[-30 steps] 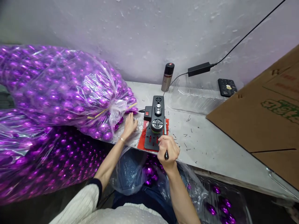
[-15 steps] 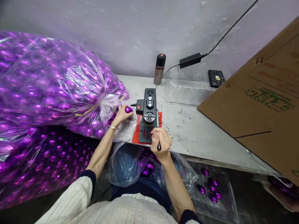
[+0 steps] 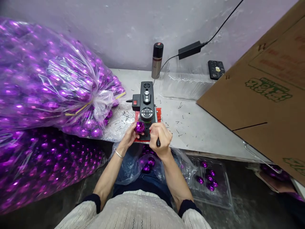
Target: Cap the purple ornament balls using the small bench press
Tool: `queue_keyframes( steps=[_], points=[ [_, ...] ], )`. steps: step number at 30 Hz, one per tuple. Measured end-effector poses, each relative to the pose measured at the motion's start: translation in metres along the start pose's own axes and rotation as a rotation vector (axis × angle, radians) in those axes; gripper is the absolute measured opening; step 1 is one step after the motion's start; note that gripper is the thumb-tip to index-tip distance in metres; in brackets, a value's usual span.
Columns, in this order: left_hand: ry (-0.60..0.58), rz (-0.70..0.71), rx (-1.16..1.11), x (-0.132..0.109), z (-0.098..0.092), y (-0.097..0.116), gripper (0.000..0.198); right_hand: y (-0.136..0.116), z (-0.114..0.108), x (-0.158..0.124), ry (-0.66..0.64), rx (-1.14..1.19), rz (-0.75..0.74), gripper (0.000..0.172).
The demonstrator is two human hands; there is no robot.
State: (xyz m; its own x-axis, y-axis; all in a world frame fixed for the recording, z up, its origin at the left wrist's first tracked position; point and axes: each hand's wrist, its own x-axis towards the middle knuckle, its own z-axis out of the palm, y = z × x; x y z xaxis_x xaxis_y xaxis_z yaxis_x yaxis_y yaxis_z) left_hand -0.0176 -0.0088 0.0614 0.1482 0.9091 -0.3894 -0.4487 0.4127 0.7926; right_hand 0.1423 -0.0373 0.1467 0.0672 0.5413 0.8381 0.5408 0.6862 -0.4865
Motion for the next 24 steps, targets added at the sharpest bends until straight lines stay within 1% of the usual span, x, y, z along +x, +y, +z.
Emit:
queue_keyframes(
  steps=[2, 4, 8, 10, 12, 15, 18, 21, 24],
  points=[
    [0.044, -0.012, 0.044, 0.002, 0.000, 0.000, 0.055, 0.001, 0.000, -0.001, 0.000, -0.005, -0.003, 0.027],
    [0.041, -0.025, 0.035, 0.002, 0.000, 0.000, 0.054, 0.001, 0.000, -0.002, -0.001, -0.004, -0.007, 0.027],
    [0.012, -0.047, -0.106, 0.000, -0.003, 0.001, 0.049, 0.002, 0.000, -0.003, -0.013, 0.012, -0.024, 0.026],
    [0.017, -0.032, -0.153, 0.000, -0.005, 0.001, 0.045, 0.002, 0.000, -0.003, -0.017, 0.013, -0.026, 0.026],
    [0.035, 0.007, -0.135, 0.000, -0.006, 0.000, 0.047, 0.002, 0.000, -0.003, -0.018, 0.010, -0.022, 0.025],
    [0.069, 0.064, -0.011, 0.001, -0.004, -0.003, 0.063, 0.002, 0.000, -0.002, -0.016, 0.007, -0.016, 0.026],
    [0.083, 0.094, 0.175, 0.003, -0.001, -0.009, 0.075, 0.001, -0.001, -0.001, -0.017, 0.007, -0.016, 0.026],
    [0.071, 0.161, 0.365, 0.006, 0.001, -0.014, 0.079, 0.001, -0.002, -0.001, -0.024, -0.001, -0.015, 0.026],
    [0.058, 0.293, 0.521, 0.010, 0.001, -0.017, 0.075, 0.002, -0.002, -0.001, -0.022, -0.002, -0.013, 0.025]
  ],
)
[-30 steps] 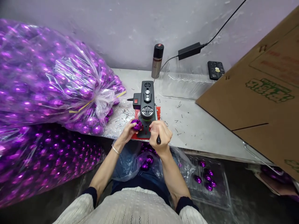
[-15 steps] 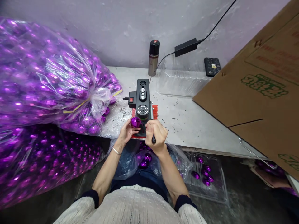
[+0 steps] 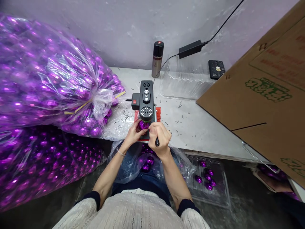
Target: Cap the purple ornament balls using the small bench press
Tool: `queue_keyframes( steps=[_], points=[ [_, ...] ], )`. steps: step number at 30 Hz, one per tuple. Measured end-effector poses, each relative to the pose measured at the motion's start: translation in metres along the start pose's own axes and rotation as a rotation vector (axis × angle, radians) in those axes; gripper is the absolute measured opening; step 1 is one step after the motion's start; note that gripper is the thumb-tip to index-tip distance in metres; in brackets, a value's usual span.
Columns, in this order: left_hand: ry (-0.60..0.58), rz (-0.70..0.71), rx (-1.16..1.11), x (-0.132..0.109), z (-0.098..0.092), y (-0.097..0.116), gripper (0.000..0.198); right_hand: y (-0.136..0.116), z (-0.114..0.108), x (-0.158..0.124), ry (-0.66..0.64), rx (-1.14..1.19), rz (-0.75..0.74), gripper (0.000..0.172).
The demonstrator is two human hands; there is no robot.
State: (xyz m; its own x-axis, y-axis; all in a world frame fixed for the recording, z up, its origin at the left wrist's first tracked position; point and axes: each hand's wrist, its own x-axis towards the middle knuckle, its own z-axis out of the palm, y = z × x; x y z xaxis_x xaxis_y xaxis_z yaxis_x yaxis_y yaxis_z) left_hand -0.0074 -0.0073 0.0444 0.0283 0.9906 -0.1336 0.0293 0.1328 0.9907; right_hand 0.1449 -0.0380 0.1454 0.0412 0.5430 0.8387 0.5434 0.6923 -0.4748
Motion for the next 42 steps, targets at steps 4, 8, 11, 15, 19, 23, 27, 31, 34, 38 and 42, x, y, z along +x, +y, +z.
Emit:
queue_keyframes(
  steps=[4, 8, 11, 15, 19, 23, 27, 31, 34, 38, 42],
  points=[
    [-0.004, 0.177, 0.183, 0.004, -0.001, 0.000, 0.070, 0.000, 0.000, -0.001, -0.003, 0.002, -0.004, 0.025],
    [-0.033, 0.256, 0.307, 0.005, 0.000, 0.002, 0.066, -0.001, 0.000, 0.000, -0.001, 0.000, -0.016, 0.025],
    [-0.016, 0.244, 0.312, 0.003, 0.004, 0.002, 0.063, -0.001, 0.000, 0.002, 0.001, -0.001, -0.024, 0.025],
    [-0.014, 0.283, 0.325, 0.002, 0.005, 0.000, 0.062, 0.000, 0.000, 0.000, 0.003, -0.020, -0.037, 0.025],
    [-0.040, 0.305, 0.352, 0.003, 0.003, -0.003, 0.063, 0.005, 0.002, -0.010, 0.015, -0.010, -0.036, 0.023],
    [-0.046, 0.313, 0.345, 0.003, 0.003, -0.003, 0.061, 0.013, 0.006, -0.024, 0.023, -0.001, -0.055, 0.022],
    [-0.054, 0.303, 0.349, 0.003, 0.003, -0.003, 0.062, 0.019, 0.012, -0.036, 0.057, 0.013, -0.052, 0.022],
    [-0.059, 0.296, 0.352, 0.003, 0.002, -0.004, 0.062, 0.023, 0.016, -0.042, 0.074, 0.039, -0.049, 0.022],
    [-0.059, 0.297, 0.369, 0.003, 0.003, -0.005, 0.062, 0.026, 0.018, -0.047, 0.098, 0.039, -0.041, 0.023],
    [-0.063, 0.291, 0.384, 0.004, 0.003, -0.006, 0.063, 0.030, 0.022, -0.052, 0.133, 0.027, -0.049, 0.025],
    [-0.056, 0.290, 0.386, 0.005, 0.003, -0.008, 0.064, 0.033, 0.026, -0.055, 0.143, 0.025, -0.046, 0.026]
  ],
)
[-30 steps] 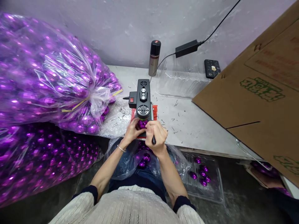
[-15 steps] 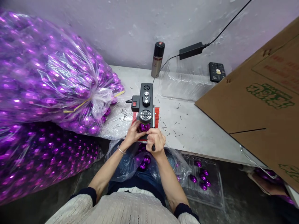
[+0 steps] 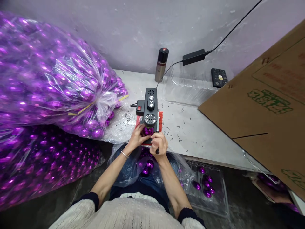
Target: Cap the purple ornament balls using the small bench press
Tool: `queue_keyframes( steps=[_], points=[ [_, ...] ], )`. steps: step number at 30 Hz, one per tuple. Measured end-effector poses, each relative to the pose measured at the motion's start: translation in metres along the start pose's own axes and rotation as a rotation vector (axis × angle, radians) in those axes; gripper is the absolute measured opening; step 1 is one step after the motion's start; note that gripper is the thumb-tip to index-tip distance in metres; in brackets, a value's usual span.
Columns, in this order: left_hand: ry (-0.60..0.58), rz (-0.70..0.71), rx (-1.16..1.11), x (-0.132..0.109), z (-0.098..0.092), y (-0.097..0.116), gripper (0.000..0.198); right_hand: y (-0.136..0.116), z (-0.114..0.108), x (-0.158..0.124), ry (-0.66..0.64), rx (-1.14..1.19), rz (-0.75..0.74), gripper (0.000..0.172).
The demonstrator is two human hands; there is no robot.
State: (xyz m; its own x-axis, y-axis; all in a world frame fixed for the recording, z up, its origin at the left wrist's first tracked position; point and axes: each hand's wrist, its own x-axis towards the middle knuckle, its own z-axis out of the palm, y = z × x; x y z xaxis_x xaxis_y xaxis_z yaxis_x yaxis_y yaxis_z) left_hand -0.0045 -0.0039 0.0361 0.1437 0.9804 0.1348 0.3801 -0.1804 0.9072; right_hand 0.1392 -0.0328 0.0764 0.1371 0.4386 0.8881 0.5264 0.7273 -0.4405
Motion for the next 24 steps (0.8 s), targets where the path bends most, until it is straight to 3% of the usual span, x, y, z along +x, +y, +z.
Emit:
queue_keyframes(
  steps=[5, 11, 15, 18, 20, 21, 24],
  points=[
    [0.009, 0.014, -0.002, 0.001, 0.001, -0.002, 0.063, 0.001, 0.002, -0.001, -0.034, -0.024, -0.046, 0.028],
    [0.009, 0.085, 0.008, -0.001, 0.000, -0.003, 0.067, -0.019, -0.004, 0.032, -0.007, 0.006, 0.113, 0.030],
    [-0.012, 0.172, 0.105, -0.032, 0.001, 0.001, 0.066, -0.029, -0.012, 0.051, -0.066, 0.025, 0.163, 0.028],
    [-0.020, 0.241, 0.209, -0.058, 0.000, 0.000, 0.094, -0.027, -0.014, 0.048, -0.100, 0.035, 0.115, 0.026],
    [0.013, 0.257, 0.266, -0.060, -0.008, -0.003, 0.111, -0.024, -0.014, 0.042, -0.105, 0.038, 0.085, 0.026],
    [0.047, 0.240, 0.299, -0.054, -0.016, -0.005, 0.111, -0.023, -0.014, 0.040, -0.103, 0.039, 0.079, 0.027],
    [0.247, 0.043, 0.475, -0.018, -0.054, -0.012, 0.080, -0.021, -0.014, 0.036, -0.091, 0.039, 0.081, 0.027]
  ],
)
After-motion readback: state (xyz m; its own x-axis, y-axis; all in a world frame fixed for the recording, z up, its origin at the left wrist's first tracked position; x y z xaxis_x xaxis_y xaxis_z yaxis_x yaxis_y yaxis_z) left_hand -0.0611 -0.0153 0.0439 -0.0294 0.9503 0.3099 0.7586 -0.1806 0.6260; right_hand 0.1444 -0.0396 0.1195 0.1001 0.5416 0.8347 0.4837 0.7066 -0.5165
